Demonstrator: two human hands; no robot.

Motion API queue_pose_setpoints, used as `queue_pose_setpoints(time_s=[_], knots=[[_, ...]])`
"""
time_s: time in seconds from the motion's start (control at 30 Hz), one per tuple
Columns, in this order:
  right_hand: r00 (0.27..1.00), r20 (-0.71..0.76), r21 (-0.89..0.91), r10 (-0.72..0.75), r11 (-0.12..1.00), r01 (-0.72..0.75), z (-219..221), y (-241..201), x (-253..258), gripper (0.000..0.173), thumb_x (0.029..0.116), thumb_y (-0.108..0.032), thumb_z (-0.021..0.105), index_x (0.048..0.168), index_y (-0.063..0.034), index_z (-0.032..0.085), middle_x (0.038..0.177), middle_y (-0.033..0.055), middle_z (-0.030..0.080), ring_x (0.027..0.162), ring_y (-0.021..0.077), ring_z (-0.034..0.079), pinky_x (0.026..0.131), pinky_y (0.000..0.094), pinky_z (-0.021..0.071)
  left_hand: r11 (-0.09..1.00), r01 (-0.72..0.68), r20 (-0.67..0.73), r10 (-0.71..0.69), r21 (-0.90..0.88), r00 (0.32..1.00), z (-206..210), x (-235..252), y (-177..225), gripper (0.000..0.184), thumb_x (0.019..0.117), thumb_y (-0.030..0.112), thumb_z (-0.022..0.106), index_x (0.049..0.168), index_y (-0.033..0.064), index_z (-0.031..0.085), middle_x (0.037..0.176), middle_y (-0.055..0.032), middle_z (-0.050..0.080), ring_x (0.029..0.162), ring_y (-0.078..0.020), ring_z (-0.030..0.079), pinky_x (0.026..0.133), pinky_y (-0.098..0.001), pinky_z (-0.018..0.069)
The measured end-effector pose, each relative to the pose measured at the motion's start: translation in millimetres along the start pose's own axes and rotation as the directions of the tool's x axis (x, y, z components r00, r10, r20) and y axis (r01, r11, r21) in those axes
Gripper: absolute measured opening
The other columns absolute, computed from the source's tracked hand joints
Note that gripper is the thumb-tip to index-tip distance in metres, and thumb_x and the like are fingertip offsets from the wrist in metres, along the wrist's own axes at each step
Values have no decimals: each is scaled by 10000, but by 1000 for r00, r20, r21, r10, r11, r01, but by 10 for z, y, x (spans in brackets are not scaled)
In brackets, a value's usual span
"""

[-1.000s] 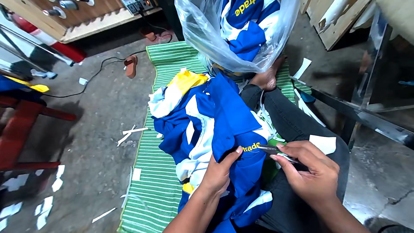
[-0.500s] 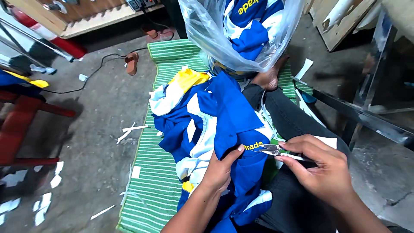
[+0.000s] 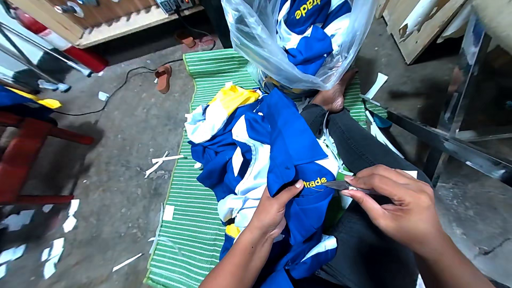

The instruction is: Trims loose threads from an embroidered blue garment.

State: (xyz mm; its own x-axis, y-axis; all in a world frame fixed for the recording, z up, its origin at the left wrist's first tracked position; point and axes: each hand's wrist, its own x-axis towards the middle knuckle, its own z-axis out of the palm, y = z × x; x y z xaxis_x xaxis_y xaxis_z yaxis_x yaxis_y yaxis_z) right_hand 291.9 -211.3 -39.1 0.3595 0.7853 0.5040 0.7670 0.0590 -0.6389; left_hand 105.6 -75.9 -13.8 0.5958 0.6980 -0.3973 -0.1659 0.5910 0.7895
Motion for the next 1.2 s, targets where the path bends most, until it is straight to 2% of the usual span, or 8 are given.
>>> queue_pose_setpoints(time_s=[0.27, 0.4, 0.53, 0.9, 1.03, 1.1, 1.2], knots=[[999, -4, 8, 39, 999, -39, 16, -16, -8, 256, 982, -345, 676, 976, -120, 797, 941, 38, 759, 840, 95, 676, 721, 294, 505, 1000, -8, -10, 8, -4, 1000, 12, -14, 5, 179, 932, -74, 580, 1093, 0, 611, 965, -95, 731, 918, -151, 724, 881, -335, 603], [993, -102, -47, 57, 997, -63, 28, -124, -47, 305, 951, -361, 722, 1027, -71, 781, 956, 84, 744, 832, 106, 655, 708, 255, 499, 997, -75, -12, 75, 17, 997, 46, -55, 14, 189, 928, -77, 591, 1098, 1, 613, 961, -82, 735, 917, -140, 726, 881, -329, 605], [986, -168, -129, 9, 991, -31, 76, -195, -100, 282, 951, -326, 731, 1027, -59, 784, 947, 113, 749, 843, 148, 675, 717, 291, 499, 992, -121, -2, 121, 26, 993, 67, -72, 17, 191, 921, -85, 594, 1091, 0, 615, 953, -74, 735, 910, -131, 725, 883, -324, 603], [988, -153, -221, -31, 975, -3, 65, -220, -103, 261, 973, -324, 698, 1023, -86, 790, 947, 99, 757, 838, 173, 679, 714, 319, 483, 989, -143, 14, 143, 39, 990, 62, -74, 2, 177, 918, -84, 609, 1076, -4, 618, 949, -75, 731, 915, -134, 723, 886, -322, 601], [986, -160, -196, -45, 980, 12, 85, -186, -91, 258, 974, -326, 699, 1017, -86, 786, 941, 100, 751, 835, 174, 668, 717, 318, 475, 989, -142, 11, 142, 42, 990, 62, -76, 0, 174, 920, -80, 608, 1076, -2, 616, 947, -71, 730, 913, -128, 721, 884, -314, 599], [986, -168, -122, -12, 993, -9, 122, -156, -90, 275, 961, -333, 720, 1017, -72, 784, 941, 106, 745, 848, 151, 668, 723, 286, 486, 988, -146, 10, 145, 46, 989, 61, -73, 4, 182, 917, -80, 609, 1081, -1, 615, 949, -69, 730, 913, -131, 723, 883, -316, 601], [985, -134, 84, 104, 992, -93, 179, -143, -97, 290, 923, -295, 756, 1022, -23, 765, 970, 79, 719, 880, 21, 645, 740, 126, 510, 989, -140, 13, 140, 50, 990, 62, -75, 25, 191, 928, -75, 601, 1103, 0, 606, 964, -71, 729, 926, -131, 721, 892, -320, 600]])
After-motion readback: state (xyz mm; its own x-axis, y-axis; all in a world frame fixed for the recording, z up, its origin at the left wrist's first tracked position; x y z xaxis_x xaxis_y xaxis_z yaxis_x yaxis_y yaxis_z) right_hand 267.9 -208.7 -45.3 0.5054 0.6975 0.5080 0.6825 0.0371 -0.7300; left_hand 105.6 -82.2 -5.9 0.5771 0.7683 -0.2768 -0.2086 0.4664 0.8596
